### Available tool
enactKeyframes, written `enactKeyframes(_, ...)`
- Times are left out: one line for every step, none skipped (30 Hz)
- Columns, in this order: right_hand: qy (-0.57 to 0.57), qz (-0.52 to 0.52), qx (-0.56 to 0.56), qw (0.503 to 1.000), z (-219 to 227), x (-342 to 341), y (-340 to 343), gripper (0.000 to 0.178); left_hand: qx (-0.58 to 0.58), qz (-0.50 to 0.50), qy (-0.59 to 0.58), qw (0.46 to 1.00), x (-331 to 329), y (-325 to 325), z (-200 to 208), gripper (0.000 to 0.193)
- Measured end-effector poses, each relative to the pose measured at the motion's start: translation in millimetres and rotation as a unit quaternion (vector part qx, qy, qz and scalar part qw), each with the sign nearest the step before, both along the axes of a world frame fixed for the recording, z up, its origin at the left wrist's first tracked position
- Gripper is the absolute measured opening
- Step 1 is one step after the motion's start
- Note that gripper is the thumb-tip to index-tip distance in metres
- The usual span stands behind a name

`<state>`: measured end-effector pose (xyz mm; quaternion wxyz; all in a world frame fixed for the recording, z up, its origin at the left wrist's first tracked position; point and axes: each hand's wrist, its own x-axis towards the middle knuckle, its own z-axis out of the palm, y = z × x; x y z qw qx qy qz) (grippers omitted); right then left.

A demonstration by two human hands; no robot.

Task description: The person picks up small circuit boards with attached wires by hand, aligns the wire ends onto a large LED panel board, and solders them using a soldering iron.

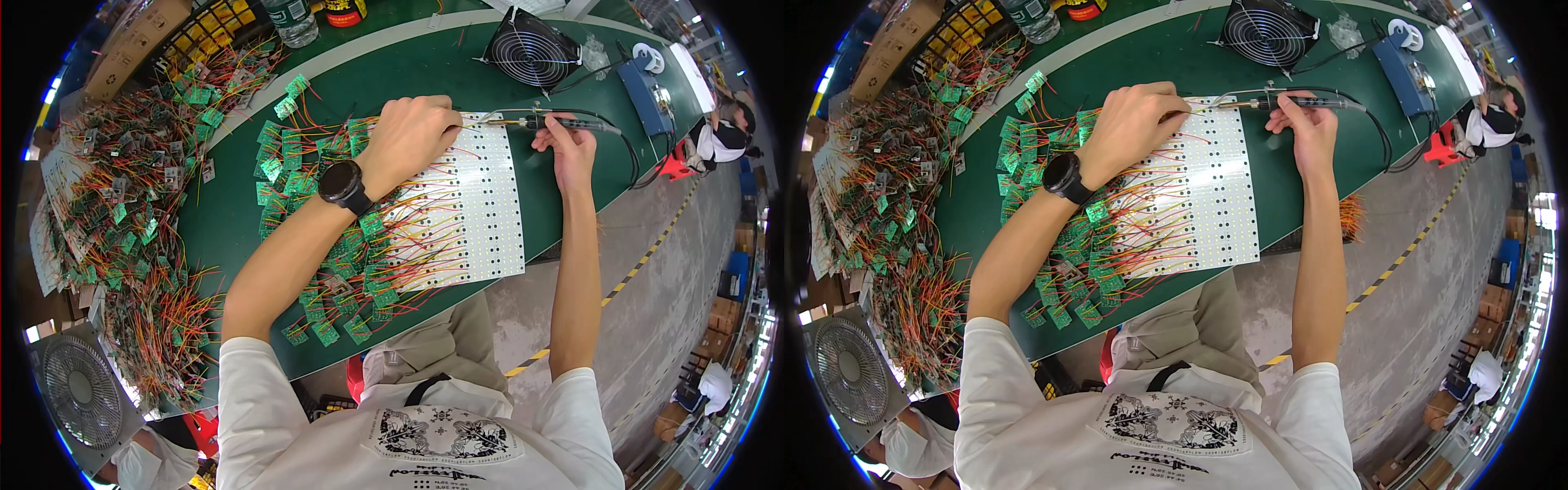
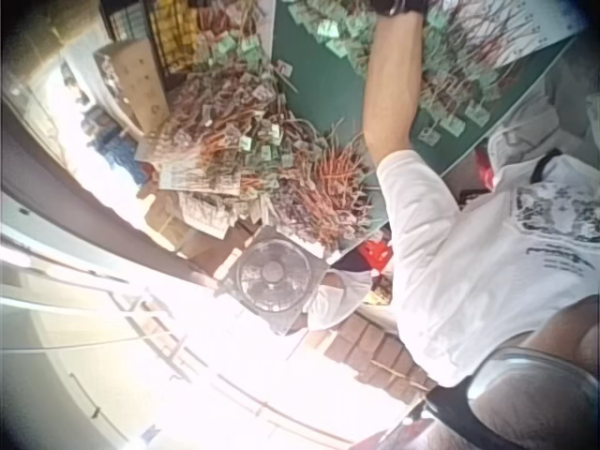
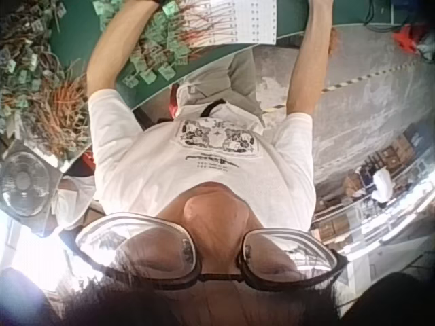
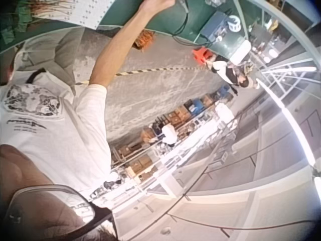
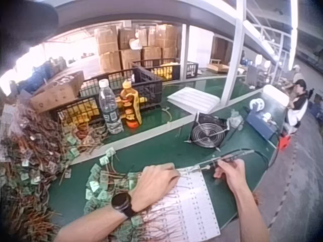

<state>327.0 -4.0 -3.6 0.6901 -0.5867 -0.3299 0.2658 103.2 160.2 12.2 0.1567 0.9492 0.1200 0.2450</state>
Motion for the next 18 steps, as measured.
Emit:
enactKeyframes(0.015,-0.007,0.012,1.000,0,-1,0,0.020,0.000,0.002,0.000,1.000,-1,0,0,0.012)
enactKeyframes(0.016,-0.005,0.013,1.000,0,-1,0,0.020,-0.002,0.002,0.000,1.000,-1,0,0,0.012)
enactKeyframes(0.026,-0.015,0.019,0.999,0,-1,0,0.020,-0.005,0.002,-0.001,1.000,-1,0,0,0.012)
enactKeyframes(0.037,-0.025,0.025,0.999,0,-1,0,0.020,-0.005,0.004,-0.001,1.000,0,0,-2,0.012)
enactKeyframes(0.037,-0.023,0.026,0.999,0,0,0,0.020,-0.007,-0.001,-0.006,1.000,1,1,-3,0.012)
enactKeyframes(0.034,-0.024,0.020,0.999,2,-1,0,0.020,-0.010,-0.006,-0.010,1.000,1,1,-2,0.013)
enactKeyframes(0.031,-0.025,0.013,0.999,3,-1,0,0.020,-0.009,-0.004,-0.009,1.000,1,0,-2,0.013)
enactKeyframes(0.032,-0.023,0.014,0.999,2,-2,0,0.020,-0.022,0.006,-0.008,1.000,1,0,-1,0.014)
enactKeyframes(0.036,-0.023,0.015,0.999,2,0,0,0.019,-0.036,0.014,-0.008,0.999,1,-1,1,0.016)
enactKeyframes(0.040,-0.022,0.016,0.999,2,1,-1,0.019,-0.035,0.014,-0.010,0.999,1,-2,3,0.016)
enactKeyframes(0.038,-0.022,0.017,0.999,2,2,-1,0.019,-0.058,-0.004,-0.028,0.998,1,-4,5,0.018)
enactKeyframes(0.038,-0.018,0.017,0.999,1,1,-1,0.019,-0.080,-0.021,-0.044,0.996,-1,-4,7,0.020)
enactKeyframes(0.037,-0.015,0.018,0.999,0,1,0,0.019,-0.078,-0.020,-0.045,0.996,-3,-4,9,0.020)
enactKeyframes(0.036,-0.013,0.019,0.999,0,1,0,0.019,-0.106,-0.072,-0.026,0.991,-5,-3,11,0.022)
enactKeyframes(0.039,-0.015,0.019,0.999,0,1,0,0.019,-0.133,-0.125,-0.007,0.983,-7,-2,12,0.024)
enactKeyframes(0.043,-0.016,0.018,0.999,0,1,0,0.019,-0.128,-0.138,0.004,0.982,-9,-4,15,0.022)
enactKeyframes(0.041,-0.016,0.019,0.999,0,1,0,0.019,-0.126,-0.137,0.003,0.982,-9,-2,15,0.022)
enactKeyframes(0.042,-0.016,0.019,0.999,1,0,0,0.018,-0.124,-0.153,0.022,0.980,-8,-1,14,0.020)
